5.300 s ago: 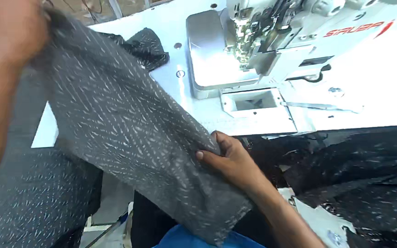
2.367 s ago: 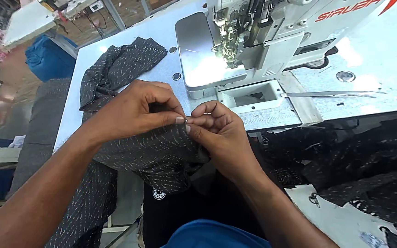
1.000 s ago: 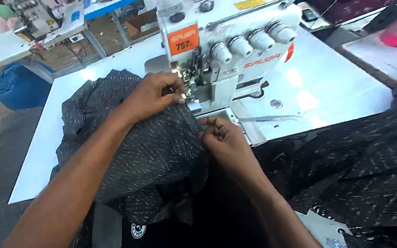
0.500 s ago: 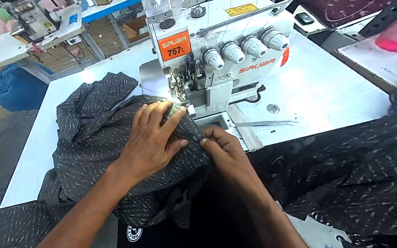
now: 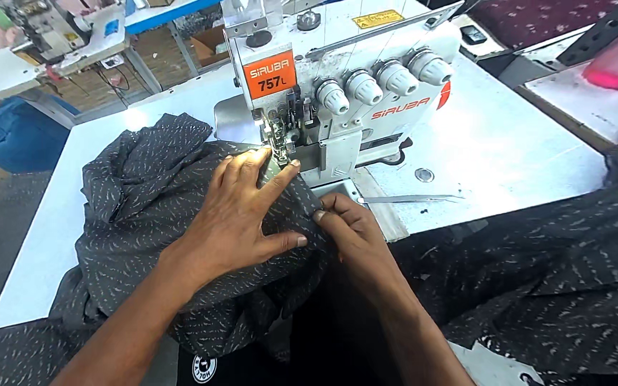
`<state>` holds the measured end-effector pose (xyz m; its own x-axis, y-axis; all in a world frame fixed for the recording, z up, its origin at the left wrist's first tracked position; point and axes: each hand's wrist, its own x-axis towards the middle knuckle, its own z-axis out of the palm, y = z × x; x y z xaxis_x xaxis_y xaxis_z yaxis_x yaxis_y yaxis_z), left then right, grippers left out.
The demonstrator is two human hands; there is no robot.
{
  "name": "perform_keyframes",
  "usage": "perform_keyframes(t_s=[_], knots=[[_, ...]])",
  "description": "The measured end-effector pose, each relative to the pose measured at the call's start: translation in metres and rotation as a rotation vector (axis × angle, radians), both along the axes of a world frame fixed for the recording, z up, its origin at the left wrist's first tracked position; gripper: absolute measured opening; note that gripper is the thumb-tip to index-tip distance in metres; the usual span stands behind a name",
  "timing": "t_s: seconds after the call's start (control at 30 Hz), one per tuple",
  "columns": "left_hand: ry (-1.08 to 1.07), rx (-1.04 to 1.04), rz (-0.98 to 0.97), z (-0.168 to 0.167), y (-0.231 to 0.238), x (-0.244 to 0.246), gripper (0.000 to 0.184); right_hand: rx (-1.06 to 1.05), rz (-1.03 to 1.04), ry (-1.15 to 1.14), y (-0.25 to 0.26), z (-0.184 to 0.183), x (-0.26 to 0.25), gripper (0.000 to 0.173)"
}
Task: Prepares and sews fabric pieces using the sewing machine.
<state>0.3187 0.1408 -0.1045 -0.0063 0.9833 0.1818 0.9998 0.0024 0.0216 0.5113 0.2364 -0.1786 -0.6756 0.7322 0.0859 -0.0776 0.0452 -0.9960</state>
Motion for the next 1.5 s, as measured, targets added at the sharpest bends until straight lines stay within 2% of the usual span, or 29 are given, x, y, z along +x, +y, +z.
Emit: perform_keyframes(t_s=[0.1, 0.17, 0.23, 0.5, 0.7, 0.8, 0.87, 0.9, 0.97, 1.03, 1.07, 1.13, 1.2, 1.27, 1.33, 1.4, 1.43, 1.5], knots=[[-0.065, 0.010, -0.019, 0.000, -0.005, 0.001, 0.096, -0.042, 0.003, 0.001, -0.002, 0.001, 0.002, 0.018], [-0.250, 0.158, -0.033, -0.007, -0.013, -0.003, 0.078, -0.046, 0.007, 0.018, -0.001, 0.001, 0.002, 0.017], [-0.334, 0.248, 0.013, -0.015, -0.019, -0.008, 0.062, -0.041, 0.007, 0.028, -0.001, 0.001, 0.001, 0.018], [-0.255, 0.100, -0.021, -0.007, -0.012, -0.024, 0.059, 0.003, -0.011, 0.056, -0.006, 0.004, -0.004, 0.015], [-0.225, -0.122, -0.143, 0.009, 0.040, -0.082, 0.064, 0.014, -0.074, 0.060, -0.011, 0.011, -0.021, 0.011], [-0.184, -0.042, -0.202, 0.011, 0.061, -0.106, 0.057, 0.007, -0.079, 0.078, -0.020, 0.010, -0.029, 0.010], [-0.142, 0.182, -0.120, 0.009, 0.045, -0.101, 0.050, 0.030, -0.073, 0.074, -0.028, 0.007, -0.022, 0.009], [-0.125, 0.256, 0.010, 0.008, 0.021, -0.091, 0.051, 0.053, -0.039, 0.059, -0.031, 0.002, -0.012, 0.009], [-0.154, 0.238, 0.360, -0.002, -0.054, -0.077, 0.063, 0.082, 0.121, 0.013, -0.037, -0.011, 0.016, 0.011], [-0.200, 0.116, 0.647, -0.031, -0.131, -0.086, 0.081, 0.028, 0.355, 0.016, -0.036, -0.021, 0.039, 0.018], [-0.221, 0.070, 0.743, -0.046, -0.159, -0.092, 0.078, -0.016, 0.437, 0.006, -0.035, -0.025, 0.045, 0.020], [-0.345, 0.091, 0.837, -0.054, -0.187, -0.101, 0.046, -0.034, 0.477, -0.074, -0.032, -0.035, 0.047, 0.020], [-0.561, 0.175, 0.910, -0.035, -0.191, -0.107, 0.033, -0.071, 0.501, -0.064, -0.043, -0.039, 0.052, 0.019], [-0.639, 0.379, 0.896, -0.004, -0.184, -0.131, 0.038, -0.200, 0.568, 0.096, -0.056, -0.030, 0.063, 0.022], [-0.524, 0.432, 0.769, 0.024, -0.172, -0.171, 0.047, -0.316, 0.512, 0.107, -0.074, -0.026, 0.073, 0.020], [-0.357, 0.265, 0.742, 0.041, -0.145, -0.195, 0.059, -0.396, 0.374, -0.004, -0.092, -0.036, 0.076, 0.018], [-0.296, 0.181, 0.744, 0.044, -0.132, -0.187, 0.064, -0.416, 0.334, -0.036, -0.100, -0.043, 0.078, 0.018], [-0.145, 0.154, 0.581, 0.043, -0.108, -0.132, 0.062, -0.431, 0.308, -0.026, -0.111, -0.053, 0.085, 0.016]])
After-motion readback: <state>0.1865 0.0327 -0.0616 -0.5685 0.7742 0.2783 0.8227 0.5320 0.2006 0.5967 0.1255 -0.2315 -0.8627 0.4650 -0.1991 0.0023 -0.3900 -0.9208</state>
